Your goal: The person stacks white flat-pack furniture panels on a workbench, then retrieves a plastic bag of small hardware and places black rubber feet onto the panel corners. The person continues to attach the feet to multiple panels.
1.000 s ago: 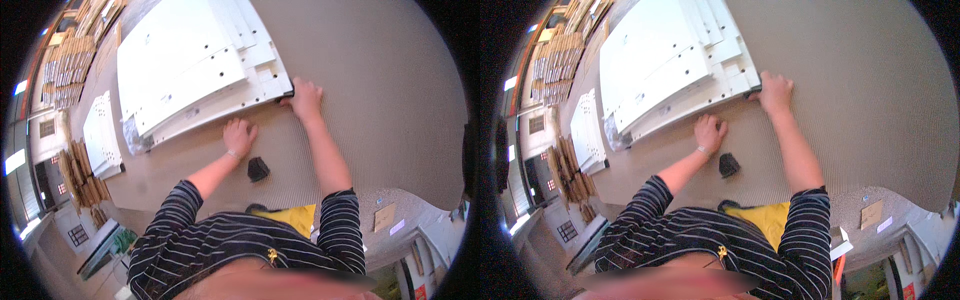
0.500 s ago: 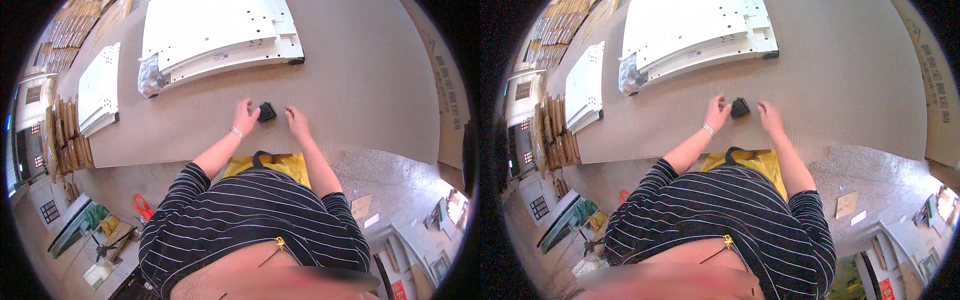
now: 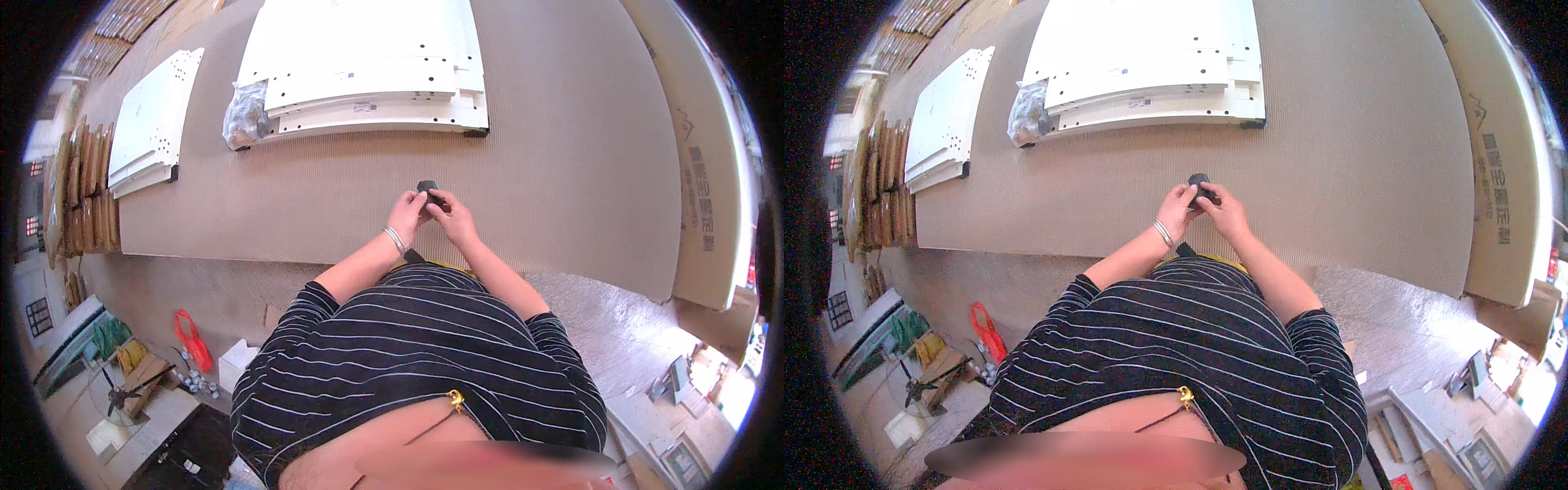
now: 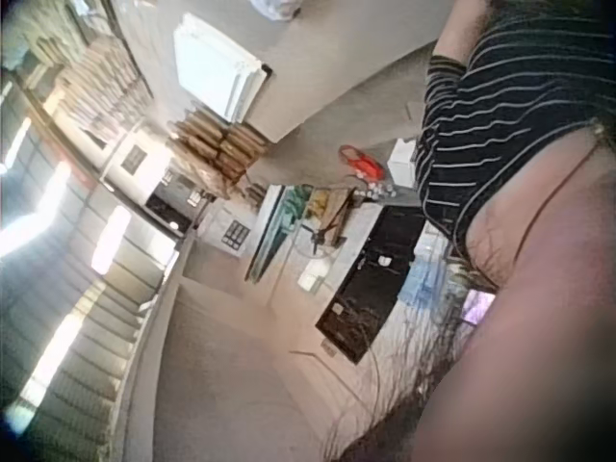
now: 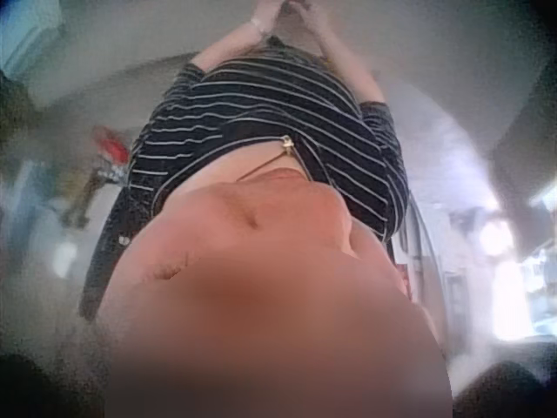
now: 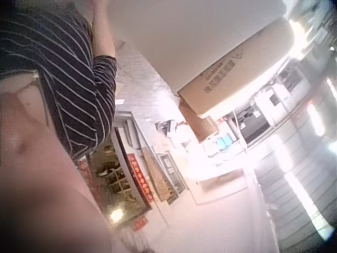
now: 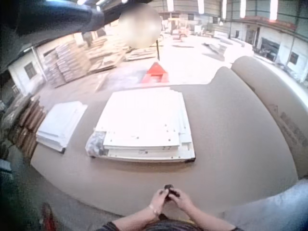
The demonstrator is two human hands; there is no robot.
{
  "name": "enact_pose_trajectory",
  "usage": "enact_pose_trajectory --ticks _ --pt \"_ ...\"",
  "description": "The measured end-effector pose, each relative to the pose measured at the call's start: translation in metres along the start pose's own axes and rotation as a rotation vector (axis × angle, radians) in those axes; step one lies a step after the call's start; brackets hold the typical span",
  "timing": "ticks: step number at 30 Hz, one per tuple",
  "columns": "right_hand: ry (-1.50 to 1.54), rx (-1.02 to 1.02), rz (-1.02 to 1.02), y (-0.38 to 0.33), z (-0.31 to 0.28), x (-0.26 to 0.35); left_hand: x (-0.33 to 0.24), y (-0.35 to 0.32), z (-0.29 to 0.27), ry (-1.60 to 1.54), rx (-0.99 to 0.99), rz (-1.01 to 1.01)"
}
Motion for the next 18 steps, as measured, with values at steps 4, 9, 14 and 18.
enact_pose_trajectory --ticks 4,9,14,18 --pt "0.06 -0.023 -0.024 0.009 -0.021 0.012 -0.01 -0.006 0.02 -0.144 0.093 -0.005" --pt "0.028 0.041 -0.08 0.018 -0.052 0.009 -0.016 0.001 0.035 -0.083 0.071 -0.053" --pt "-0.097 0.059 -0.076 0.044 -0.078 0.022 -0.014 0.016 0.028 -0.162 0.004 0.039" --pt "-0.622 0.0 -0.322 0.098 -0.115 0.043 -0.011 0.016 0.002 -0.327 -0.109 -0.004"
Point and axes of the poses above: each hand's wrist, its own y-axis towards the middle knuckle, its own z-axis out of the palm, x = y × z, the point moved 1 cm from there along y, towards the middle knuckle, and after that the axes turned 9 degrees about -z, right-handed, at the moved point
